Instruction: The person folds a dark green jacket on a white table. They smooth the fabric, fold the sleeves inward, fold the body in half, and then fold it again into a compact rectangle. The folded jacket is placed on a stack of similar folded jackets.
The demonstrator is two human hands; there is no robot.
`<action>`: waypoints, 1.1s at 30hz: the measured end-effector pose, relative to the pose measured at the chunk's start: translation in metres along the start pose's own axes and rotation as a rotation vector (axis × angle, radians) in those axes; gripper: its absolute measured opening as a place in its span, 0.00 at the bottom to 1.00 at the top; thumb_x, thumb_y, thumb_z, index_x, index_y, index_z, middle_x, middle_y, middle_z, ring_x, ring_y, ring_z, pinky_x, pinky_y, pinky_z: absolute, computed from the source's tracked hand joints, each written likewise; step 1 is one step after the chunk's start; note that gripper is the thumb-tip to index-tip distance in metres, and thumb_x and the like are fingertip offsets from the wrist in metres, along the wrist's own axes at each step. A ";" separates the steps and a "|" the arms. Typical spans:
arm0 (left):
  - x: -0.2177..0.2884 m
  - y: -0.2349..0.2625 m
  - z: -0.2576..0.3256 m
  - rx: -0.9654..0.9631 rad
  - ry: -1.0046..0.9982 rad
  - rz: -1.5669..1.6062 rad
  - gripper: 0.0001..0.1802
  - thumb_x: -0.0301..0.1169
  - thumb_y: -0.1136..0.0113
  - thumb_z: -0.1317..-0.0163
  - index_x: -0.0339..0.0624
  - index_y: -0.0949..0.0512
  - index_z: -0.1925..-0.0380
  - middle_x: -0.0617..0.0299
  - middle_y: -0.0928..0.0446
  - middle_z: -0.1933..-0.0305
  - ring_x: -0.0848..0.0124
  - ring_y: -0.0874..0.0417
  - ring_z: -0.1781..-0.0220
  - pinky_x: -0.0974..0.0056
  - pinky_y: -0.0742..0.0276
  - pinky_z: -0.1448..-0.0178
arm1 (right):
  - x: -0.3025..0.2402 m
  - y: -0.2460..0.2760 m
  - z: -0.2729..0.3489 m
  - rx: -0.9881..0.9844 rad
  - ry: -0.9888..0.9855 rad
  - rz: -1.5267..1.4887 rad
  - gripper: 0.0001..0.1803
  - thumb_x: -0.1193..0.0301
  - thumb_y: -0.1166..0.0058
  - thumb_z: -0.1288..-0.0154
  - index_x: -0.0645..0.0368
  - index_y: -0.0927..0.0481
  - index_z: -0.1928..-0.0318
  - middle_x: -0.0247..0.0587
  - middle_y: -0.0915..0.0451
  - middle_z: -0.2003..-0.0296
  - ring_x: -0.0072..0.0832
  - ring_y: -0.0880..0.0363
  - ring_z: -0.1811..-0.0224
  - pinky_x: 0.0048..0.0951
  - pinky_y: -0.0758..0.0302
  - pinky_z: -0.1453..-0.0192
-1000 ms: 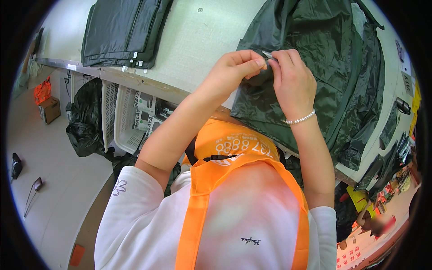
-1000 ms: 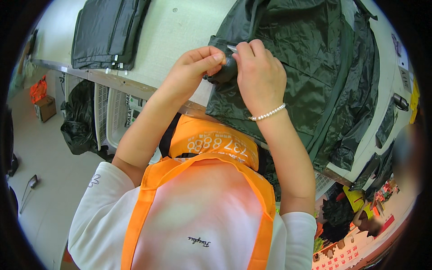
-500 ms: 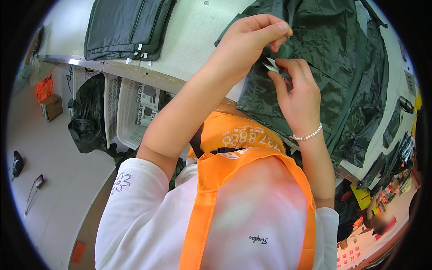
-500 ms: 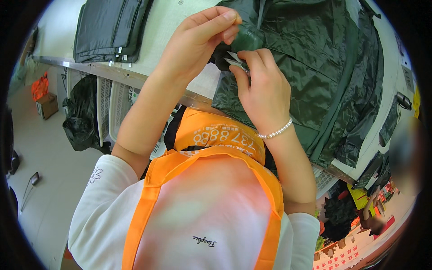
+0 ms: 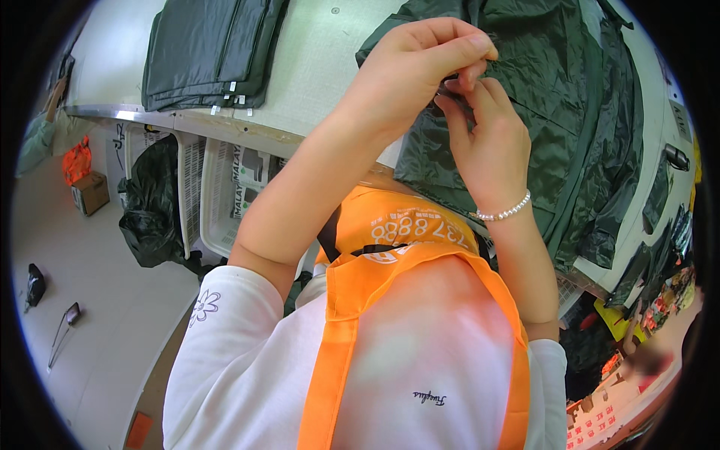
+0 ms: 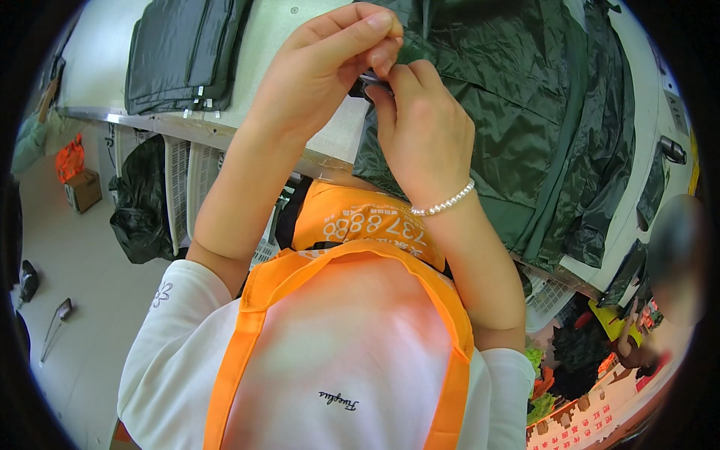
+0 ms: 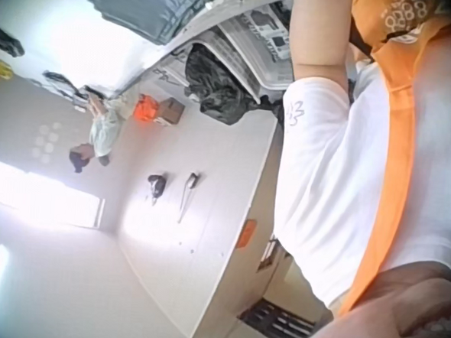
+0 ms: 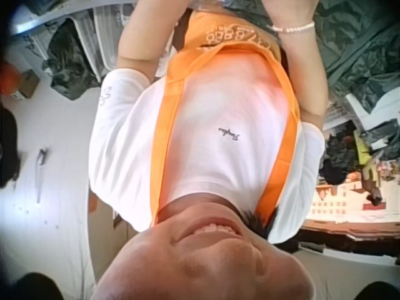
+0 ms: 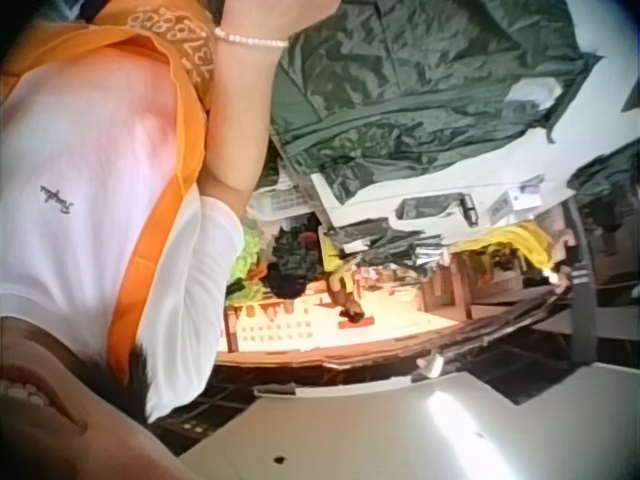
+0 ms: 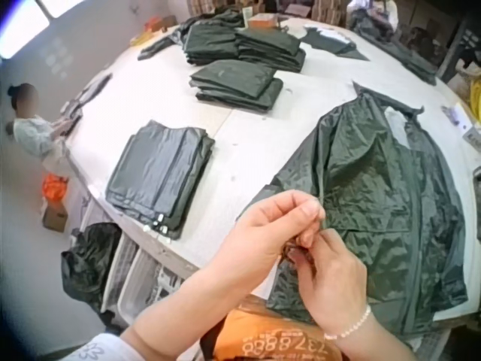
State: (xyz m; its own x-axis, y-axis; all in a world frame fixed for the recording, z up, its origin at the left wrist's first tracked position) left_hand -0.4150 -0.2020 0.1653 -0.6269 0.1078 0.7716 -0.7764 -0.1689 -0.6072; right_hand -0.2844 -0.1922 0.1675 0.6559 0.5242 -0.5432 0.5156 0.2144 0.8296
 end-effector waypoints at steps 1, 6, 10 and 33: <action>0.000 0.003 0.000 -0.009 -0.028 0.001 0.09 0.31 0.45 0.37 0.36 0.23 0.68 0.67 0.27 0.76 0.80 0.28 0.73 0.74 0.30 0.65 | 0.001 0.000 0.001 -0.007 -0.012 -0.006 0.08 0.67 0.43 0.42 0.57 0.22 0.64 0.37 0.24 0.67 0.42 0.22 0.71 0.37 0.26 0.70; -0.003 0.014 0.004 -0.001 -0.062 0.028 0.09 0.31 0.45 0.36 0.36 0.23 0.67 0.66 0.27 0.76 0.78 0.27 0.72 0.73 0.31 0.63 | 0.007 -0.001 0.005 -0.044 -0.042 -0.052 0.07 0.68 0.43 0.42 0.57 0.21 0.65 0.37 0.24 0.66 0.42 0.22 0.70 0.37 0.26 0.69; -0.008 0.015 0.007 -0.005 -0.046 0.044 0.09 0.32 0.45 0.36 0.36 0.23 0.67 0.66 0.27 0.76 0.78 0.28 0.71 0.73 0.31 0.62 | 0.006 0.000 0.006 -0.078 -0.030 -0.035 0.07 0.68 0.43 0.42 0.57 0.21 0.64 0.37 0.24 0.66 0.42 0.22 0.69 0.37 0.26 0.68; 0.000 0.016 0.004 -0.003 -0.095 0.166 0.09 0.31 0.46 0.36 0.35 0.24 0.66 0.65 0.28 0.74 0.74 0.27 0.69 0.71 0.31 0.59 | 0.005 -0.004 0.002 0.077 0.057 -0.098 0.05 0.70 0.43 0.43 0.55 0.21 0.66 0.34 0.24 0.68 0.38 0.22 0.71 0.33 0.27 0.70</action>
State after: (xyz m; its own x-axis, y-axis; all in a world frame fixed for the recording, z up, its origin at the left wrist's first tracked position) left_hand -0.4274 -0.2088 0.1559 -0.7374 -0.0142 0.6754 -0.6633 -0.1737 -0.7279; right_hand -0.2824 -0.1917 0.1610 0.5686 0.5504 -0.6113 0.6180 0.2047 0.7591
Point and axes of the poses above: each hand's wrist, its own z-axis away from the middle knuckle, its own y-axis out of the back of the hand, x = y × z, the point moved 1 cm from there along -z, towards the middle knuckle
